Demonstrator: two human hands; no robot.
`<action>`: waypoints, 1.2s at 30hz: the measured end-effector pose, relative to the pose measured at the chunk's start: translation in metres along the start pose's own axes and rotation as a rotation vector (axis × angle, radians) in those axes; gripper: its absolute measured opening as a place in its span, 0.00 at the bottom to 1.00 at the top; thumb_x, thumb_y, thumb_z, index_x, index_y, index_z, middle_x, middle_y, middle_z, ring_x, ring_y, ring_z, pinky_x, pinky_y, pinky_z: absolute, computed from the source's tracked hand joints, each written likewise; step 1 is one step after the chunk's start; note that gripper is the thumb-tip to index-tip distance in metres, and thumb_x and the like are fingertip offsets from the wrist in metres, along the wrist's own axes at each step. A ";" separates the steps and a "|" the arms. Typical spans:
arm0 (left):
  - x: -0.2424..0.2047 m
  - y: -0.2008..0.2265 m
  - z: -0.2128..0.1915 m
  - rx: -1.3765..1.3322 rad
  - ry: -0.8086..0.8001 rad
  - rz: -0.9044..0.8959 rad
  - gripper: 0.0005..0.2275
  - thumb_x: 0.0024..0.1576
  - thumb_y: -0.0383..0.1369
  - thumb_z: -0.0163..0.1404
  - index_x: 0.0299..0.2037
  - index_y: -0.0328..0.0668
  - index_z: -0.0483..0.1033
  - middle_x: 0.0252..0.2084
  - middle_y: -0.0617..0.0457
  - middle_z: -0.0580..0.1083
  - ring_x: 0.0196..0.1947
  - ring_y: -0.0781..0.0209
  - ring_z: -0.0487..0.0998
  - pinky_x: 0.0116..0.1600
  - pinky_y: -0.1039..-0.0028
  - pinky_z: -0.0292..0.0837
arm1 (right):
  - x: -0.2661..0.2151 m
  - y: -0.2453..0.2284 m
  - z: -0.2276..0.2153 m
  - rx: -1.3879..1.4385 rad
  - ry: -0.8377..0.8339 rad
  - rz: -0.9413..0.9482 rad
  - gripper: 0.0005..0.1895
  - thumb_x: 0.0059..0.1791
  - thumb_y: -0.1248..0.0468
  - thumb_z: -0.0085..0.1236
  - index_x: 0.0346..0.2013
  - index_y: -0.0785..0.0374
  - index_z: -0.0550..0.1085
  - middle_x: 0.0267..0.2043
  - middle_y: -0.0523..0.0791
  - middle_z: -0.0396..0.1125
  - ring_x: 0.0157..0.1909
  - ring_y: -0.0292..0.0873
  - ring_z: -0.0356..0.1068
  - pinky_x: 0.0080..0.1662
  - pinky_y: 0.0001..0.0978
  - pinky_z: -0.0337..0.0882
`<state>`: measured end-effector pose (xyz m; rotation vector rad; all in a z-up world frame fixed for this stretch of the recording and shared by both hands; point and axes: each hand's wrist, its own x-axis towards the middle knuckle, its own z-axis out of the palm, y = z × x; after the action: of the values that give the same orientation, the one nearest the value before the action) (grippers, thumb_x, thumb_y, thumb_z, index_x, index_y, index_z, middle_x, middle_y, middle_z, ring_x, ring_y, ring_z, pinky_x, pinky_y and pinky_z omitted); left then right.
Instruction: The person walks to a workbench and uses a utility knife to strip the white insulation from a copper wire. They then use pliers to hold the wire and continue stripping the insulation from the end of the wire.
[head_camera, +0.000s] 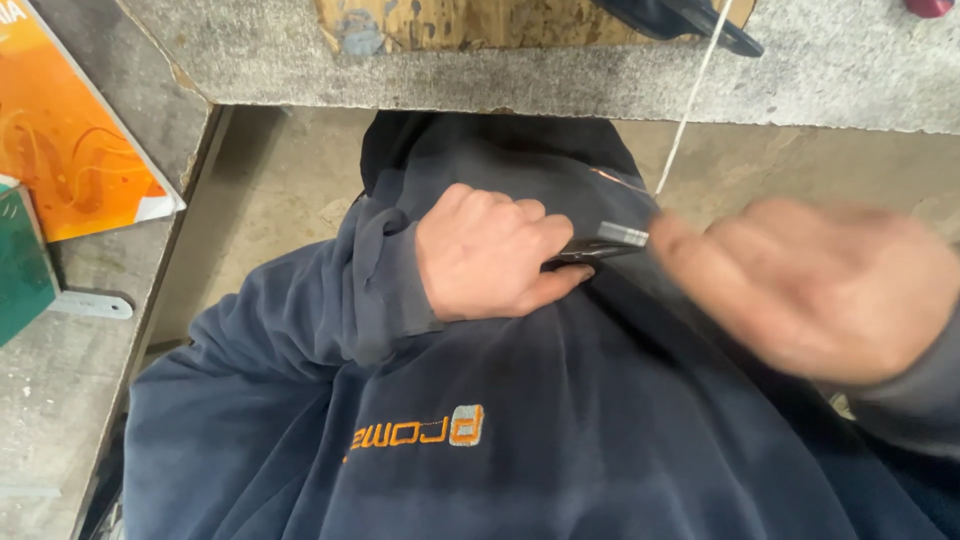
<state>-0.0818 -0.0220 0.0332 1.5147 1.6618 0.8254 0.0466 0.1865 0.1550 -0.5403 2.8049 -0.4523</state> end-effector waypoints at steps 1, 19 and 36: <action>-0.001 0.000 0.001 -0.001 -0.004 0.000 0.17 0.54 0.46 0.58 0.24 0.41 0.75 0.21 0.50 0.74 0.20 0.47 0.77 0.22 0.59 0.67 | -0.001 0.001 0.002 0.003 0.001 0.002 0.26 0.38 0.66 0.55 0.51 0.70 0.76 0.25 0.42 0.63 0.25 0.40 0.64 0.26 0.31 0.64; 0.006 -0.012 0.008 -0.106 -0.069 0.072 0.18 0.55 0.49 0.58 0.27 0.42 0.77 0.24 0.52 0.74 0.25 0.46 0.77 0.27 0.59 0.69 | -0.014 0.020 0.025 -0.021 0.094 0.136 0.09 0.46 0.68 0.64 0.41 0.64 0.80 0.17 0.39 0.58 0.19 0.38 0.61 0.20 0.33 0.59; 0.010 -0.013 0.010 -0.122 -0.034 0.109 0.15 0.53 0.45 0.63 0.28 0.43 0.77 0.25 0.52 0.73 0.25 0.48 0.76 0.28 0.62 0.68 | -0.031 0.034 0.051 -0.060 0.243 -0.206 0.20 0.42 0.69 0.58 0.48 0.70 0.79 0.20 0.39 0.57 0.22 0.36 0.60 0.23 0.29 0.59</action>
<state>-0.0802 -0.0133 0.0160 1.5360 1.4879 0.9363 0.0788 0.2163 0.1020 -0.8458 3.0145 -0.5065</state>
